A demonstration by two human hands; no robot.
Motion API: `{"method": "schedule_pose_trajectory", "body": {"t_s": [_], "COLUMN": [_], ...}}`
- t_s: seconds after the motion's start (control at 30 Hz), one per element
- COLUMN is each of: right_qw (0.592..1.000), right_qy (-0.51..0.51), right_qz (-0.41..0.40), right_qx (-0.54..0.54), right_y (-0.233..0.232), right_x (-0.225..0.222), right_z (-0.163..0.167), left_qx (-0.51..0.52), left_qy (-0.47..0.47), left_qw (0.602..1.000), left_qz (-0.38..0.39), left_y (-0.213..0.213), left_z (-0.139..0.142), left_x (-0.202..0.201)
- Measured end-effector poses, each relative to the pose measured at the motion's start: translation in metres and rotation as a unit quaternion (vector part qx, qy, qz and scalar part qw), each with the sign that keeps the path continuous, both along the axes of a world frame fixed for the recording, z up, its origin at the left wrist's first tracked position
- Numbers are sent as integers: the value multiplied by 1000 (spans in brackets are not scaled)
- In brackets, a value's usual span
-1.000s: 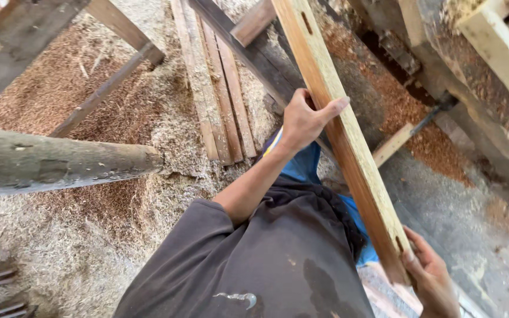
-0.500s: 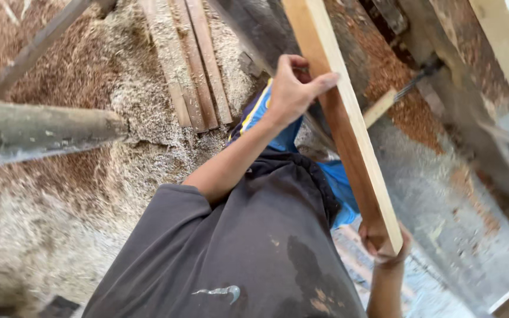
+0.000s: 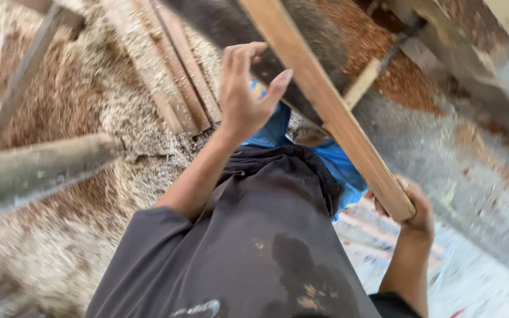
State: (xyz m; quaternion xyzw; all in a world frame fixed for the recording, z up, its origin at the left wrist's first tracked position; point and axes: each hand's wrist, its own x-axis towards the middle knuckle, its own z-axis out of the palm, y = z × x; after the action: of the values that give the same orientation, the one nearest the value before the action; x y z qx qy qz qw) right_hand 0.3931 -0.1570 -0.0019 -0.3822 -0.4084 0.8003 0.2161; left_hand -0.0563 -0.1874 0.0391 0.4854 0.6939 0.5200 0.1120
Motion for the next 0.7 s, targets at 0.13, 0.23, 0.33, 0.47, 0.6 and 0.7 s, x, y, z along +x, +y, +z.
{"method": "schedule_pose_trajectory", "body": {"t_s": [0.13,0.23,0.33,0.47,0.6,0.7], "right_qw": [968,951,942,911,865,883], "right_qy": [-228,-256,-264,-298,-288,-227], "right_qz": [-35,-42,-63,-136,-147,-206], "right_qx": [100,171,196,250,383,355], "right_y": [14,26,43,58,61,62], "right_x": [-6,-29,-57,-71,-75,-90], "right_z": [13,21,24,25,21,5], "left_qx": [-14,-51,-85,-127,-164,-208], "left_qy": [206,317,356,387,458,412], "left_qw": [955,890,848,812,778,780], "left_qz": [-216,-325,-382,-417,-397,-423], "left_y": [12,38,69,103,126,144], "left_z": [20,19,9,-5,-10,-12], "left_x": [-3,12,29,25,2,-12]}}
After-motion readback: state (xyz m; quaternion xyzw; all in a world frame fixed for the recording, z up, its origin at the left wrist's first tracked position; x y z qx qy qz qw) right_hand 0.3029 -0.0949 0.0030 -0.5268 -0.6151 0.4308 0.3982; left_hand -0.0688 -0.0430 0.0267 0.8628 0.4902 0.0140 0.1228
